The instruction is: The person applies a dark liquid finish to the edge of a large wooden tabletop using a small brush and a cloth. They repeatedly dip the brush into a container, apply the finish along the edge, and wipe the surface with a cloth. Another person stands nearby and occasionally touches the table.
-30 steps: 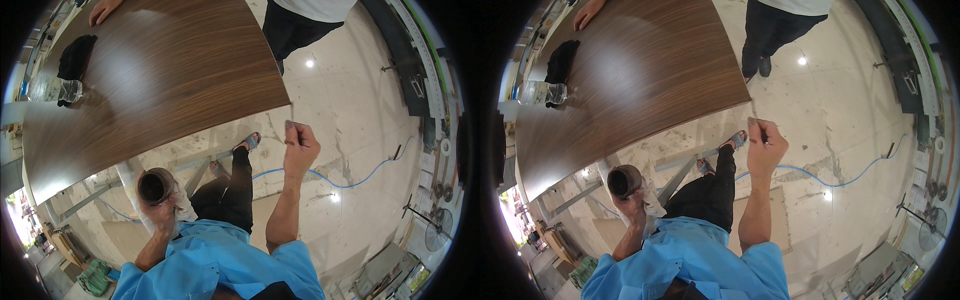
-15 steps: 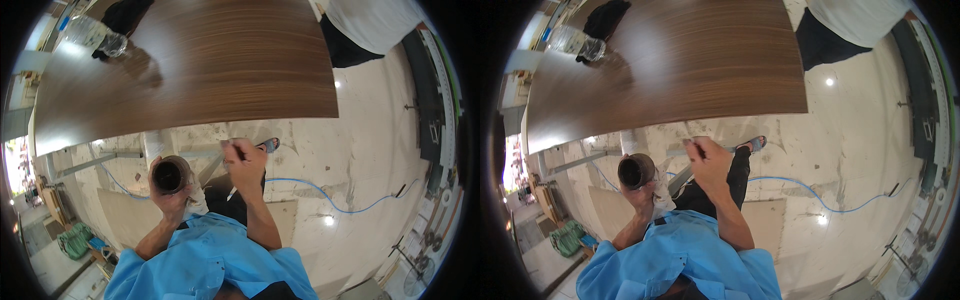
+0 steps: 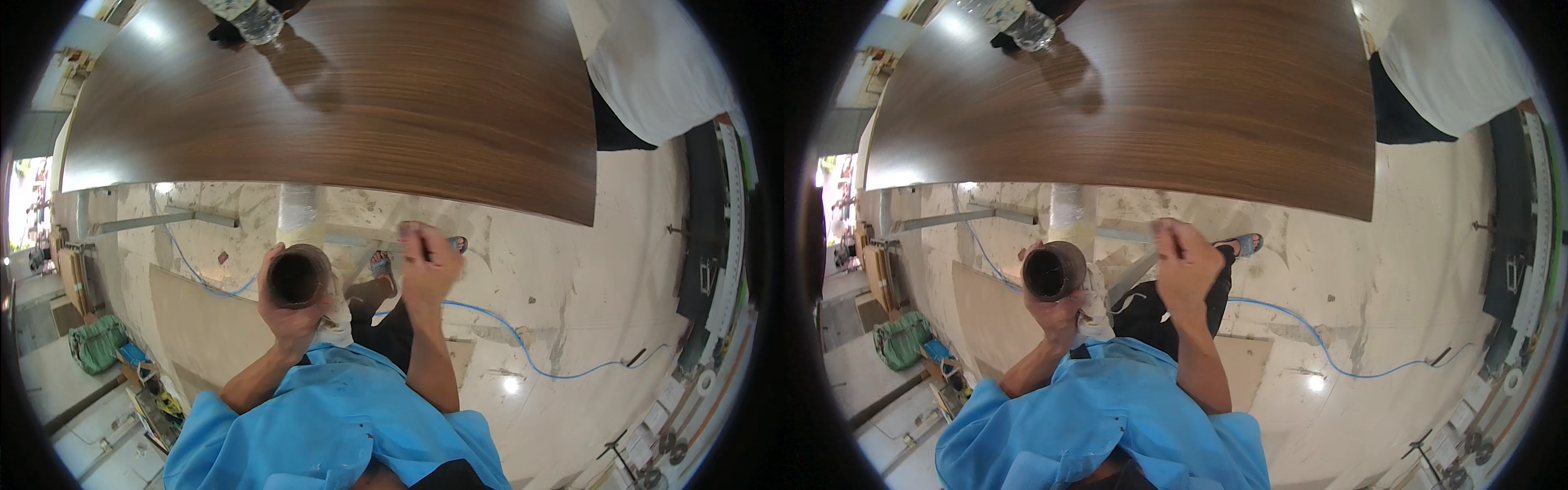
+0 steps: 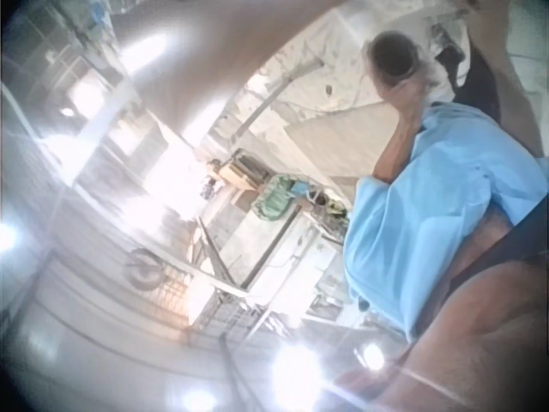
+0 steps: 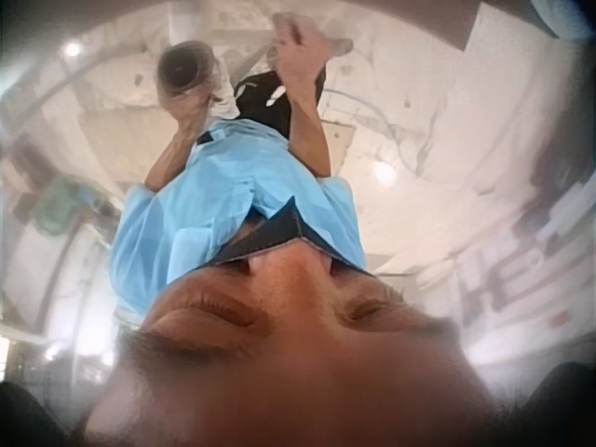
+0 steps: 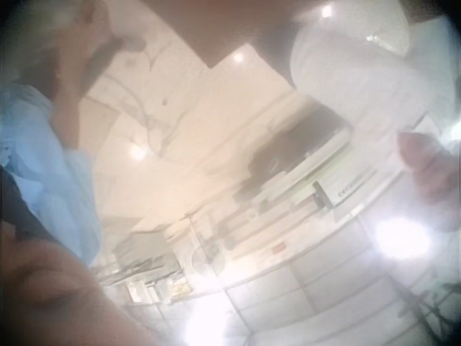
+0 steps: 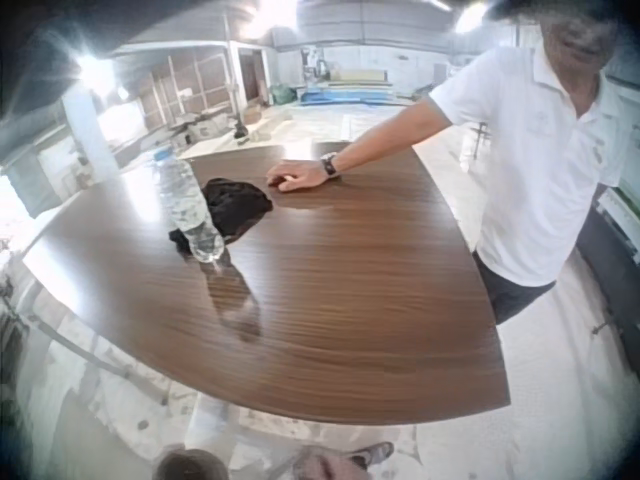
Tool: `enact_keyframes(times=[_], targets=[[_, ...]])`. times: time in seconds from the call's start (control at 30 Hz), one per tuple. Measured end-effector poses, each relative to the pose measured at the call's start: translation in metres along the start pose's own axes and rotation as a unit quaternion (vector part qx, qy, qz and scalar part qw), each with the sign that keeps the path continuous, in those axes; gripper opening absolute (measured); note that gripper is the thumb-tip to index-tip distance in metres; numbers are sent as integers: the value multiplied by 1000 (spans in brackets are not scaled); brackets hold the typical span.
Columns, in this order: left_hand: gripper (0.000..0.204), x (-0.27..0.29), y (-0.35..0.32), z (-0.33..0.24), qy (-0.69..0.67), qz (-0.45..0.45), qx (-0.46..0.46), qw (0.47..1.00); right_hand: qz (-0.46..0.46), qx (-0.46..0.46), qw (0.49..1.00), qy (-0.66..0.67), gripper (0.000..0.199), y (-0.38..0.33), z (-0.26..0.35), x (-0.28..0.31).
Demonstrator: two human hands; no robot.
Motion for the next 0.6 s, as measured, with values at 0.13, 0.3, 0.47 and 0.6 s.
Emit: enact_keyframes(times=[0.13, 0.3, 0.47, 0.6], targets=[[97, 3, 2, 8, -43, -10, 43, 998, -37, -72, 997, 20, 9, 6, -13, 5], [98, 1, 3, 8, -40, -22, 31, 998, 120, 13, 992, -42, 11, 4, -9, -60], [100, 5, 0, 17, -55, -28, 72, 995, 105, 18, 992, -73, 15, 4, -8, -41], [100, 6, 1, 15, -28, -12, 40, 999, 35, -39, 995, -88, 18, 14, -22, 5]])
Point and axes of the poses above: each hand's wrist, its own y-axis towards the middle knuckle, its own x-axis out of the back of the hand, z = x × y, the point moved 8 cm from there along y, towards the middle knuckle, and after that the axes turned 4 degrees about y, right-handed, at the moved point
